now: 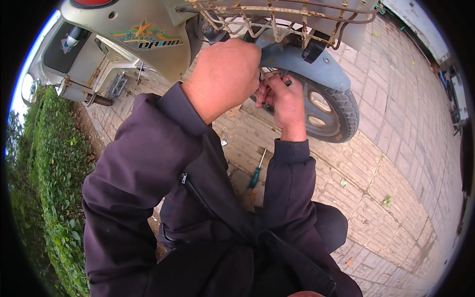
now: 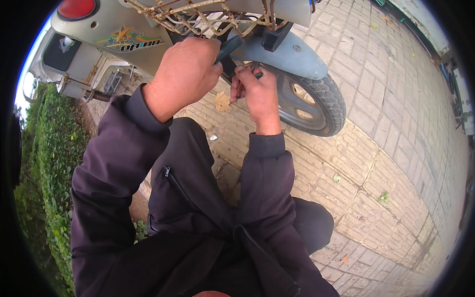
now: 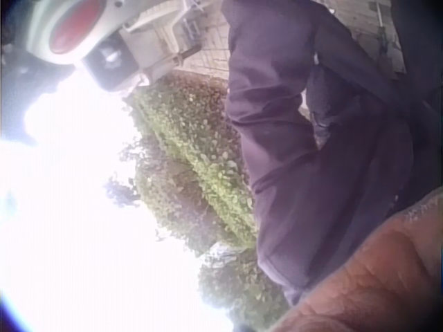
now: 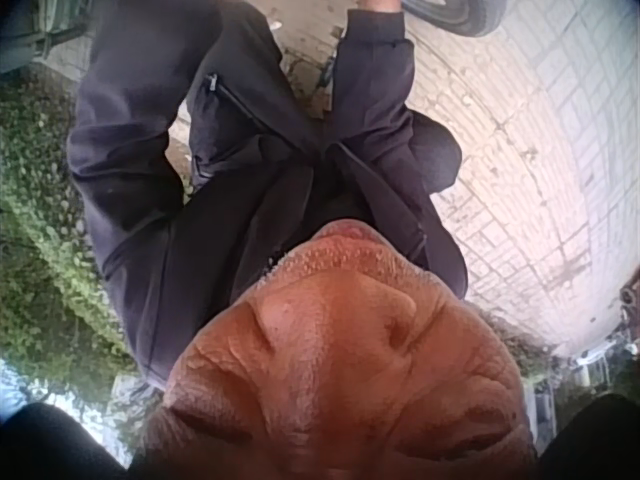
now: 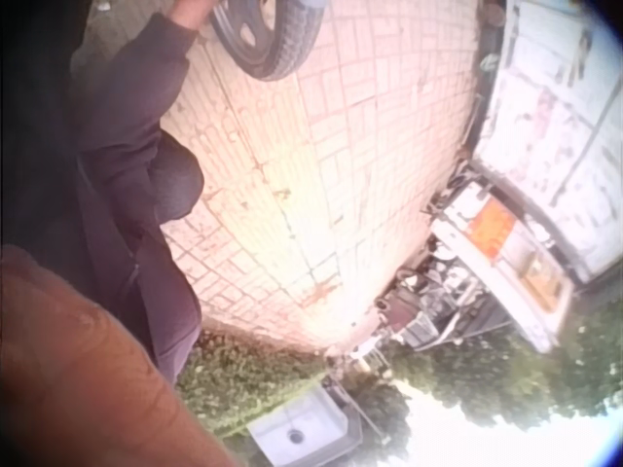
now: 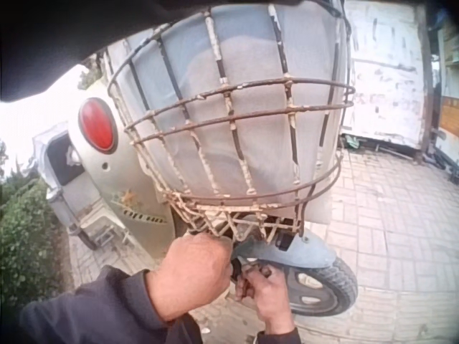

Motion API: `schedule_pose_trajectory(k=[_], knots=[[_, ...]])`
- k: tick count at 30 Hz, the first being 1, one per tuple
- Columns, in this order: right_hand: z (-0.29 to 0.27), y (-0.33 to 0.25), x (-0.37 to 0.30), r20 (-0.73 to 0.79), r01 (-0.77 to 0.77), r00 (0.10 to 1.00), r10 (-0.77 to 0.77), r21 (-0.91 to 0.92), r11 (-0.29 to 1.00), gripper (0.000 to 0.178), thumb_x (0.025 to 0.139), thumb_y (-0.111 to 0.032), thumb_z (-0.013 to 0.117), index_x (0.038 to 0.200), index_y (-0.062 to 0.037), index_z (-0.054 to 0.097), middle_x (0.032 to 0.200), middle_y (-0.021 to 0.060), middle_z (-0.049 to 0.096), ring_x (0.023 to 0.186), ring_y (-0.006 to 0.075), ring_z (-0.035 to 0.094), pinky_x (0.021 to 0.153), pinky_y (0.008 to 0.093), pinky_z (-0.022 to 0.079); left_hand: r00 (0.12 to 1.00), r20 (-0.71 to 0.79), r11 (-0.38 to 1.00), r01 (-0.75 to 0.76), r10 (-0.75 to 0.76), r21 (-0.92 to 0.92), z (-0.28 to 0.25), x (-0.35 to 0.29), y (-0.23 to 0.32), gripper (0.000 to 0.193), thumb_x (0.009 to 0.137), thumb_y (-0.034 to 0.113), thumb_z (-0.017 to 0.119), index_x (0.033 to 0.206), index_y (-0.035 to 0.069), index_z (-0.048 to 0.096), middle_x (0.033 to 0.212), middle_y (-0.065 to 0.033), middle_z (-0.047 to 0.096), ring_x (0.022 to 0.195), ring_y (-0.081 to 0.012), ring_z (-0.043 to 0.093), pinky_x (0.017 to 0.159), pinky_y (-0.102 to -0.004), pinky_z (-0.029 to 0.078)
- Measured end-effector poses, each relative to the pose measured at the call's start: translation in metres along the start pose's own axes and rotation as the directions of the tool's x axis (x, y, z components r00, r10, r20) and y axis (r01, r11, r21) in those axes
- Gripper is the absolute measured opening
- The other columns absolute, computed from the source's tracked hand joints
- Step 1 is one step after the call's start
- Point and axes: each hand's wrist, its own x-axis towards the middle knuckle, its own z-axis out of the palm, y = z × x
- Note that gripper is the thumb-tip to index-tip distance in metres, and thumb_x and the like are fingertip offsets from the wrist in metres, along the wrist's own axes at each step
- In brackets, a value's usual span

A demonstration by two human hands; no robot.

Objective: The person uses pliers to adjust and secure a cable or fastener near the rear wheel and mudguard of a moped. They repeatedly grip, pull, and reposition the cable while working around the rear suspension and wheel area.

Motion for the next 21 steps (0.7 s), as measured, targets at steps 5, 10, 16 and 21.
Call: schedule_pose_trajectory(k=[5, 10, 16, 21], knots=[[-0.004, -0.001, 0.002, 0.047, -0.021, 0.999, 0.023, -0.041, 0.999, 0.017, 0.099, -0.014, 0.059, 0.090, 0.0002, 0.063, 0.073, 0.0086, 0.062, 0.058, 0.0189, 0.060, 0.052, 0.0339, 0.050, 0.912, 0.374, 0.789, 0.354, -0.171, -0.502, -0.017, 0.011, -0.016, 0.029, 0.079, 0.020, 0.067, 0.079, -0.009, 0.068, 0.071, -0.0197, 0.067, 0.068, -0.0315, 0.067, 0.066, -0.0415, 0.055], [-0.004, -0.001, 0.001, 0.049, -0.018, 0.999, 0.022, -0.082, 0.996, 0.018, 0.100, -0.014, 0.057, 0.089, -0.0009, 0.063, 0.074, 0.0067, 0.062, 0.059, 0.0165, 0.060, 0.052, 0.0320, 0.049, 0.811, 0.575, 0.433, 0.559, -0.107, -0.707, -0.021, 0.008, -0.023, 0.023, 0.087, 0.016, 0.066, 0.094, -0.006, 0.070, 0.085, -0.0113, 0.074, 0.065, -0.0149, 0.064, 0.054, -0.0283, 0.051], [0.001, -0.002, 0.001, -0.029, 0.005, 1.000, -0.006, -0.055, 0.998, 0.019, 0.097, -0.014, 0.060, 0.083, -0.0006, 0.065, 0.069, 0.0050, 0.064, 0.055, 0.0141, 0.059, 0.050, 0.0290, 0.044, 0.754, 0.638, 0.052, 0.639, 0.154, -0.768, -0.015, 0.001, -0.036, 0.028, 0.104, 0.019, 0.061, 0.114, -0.007, 0.065, 0.100, -0.0204, 0.077, 0.090, -0.0240, 0.078, 0.053, -0.0249, 0.055], [0.002, -0.006, -0.002, -0.038, -0.003, 0.999, 0.000, -0.076, 0.997, 0.020, 0.096, -0.014, 0.059, 0.083, -0.0013, 0.066, 0.069, 0.0052, 0.064, 0.055, 0.0132, 0.058, 0.051, 0.0287, 0.044, 0.714, 0.680, -0.024, 0.693, 0.165, -0.721, -0.002, -0.008, -0.036, 0.033, 0.109, 0.028, 0.059, 0.115, -0.004, 0.062, 0.101, -0.0223, 0.076, 0.091, -0.0287, 0.079, 0.046, -0.0237, 0.051]])
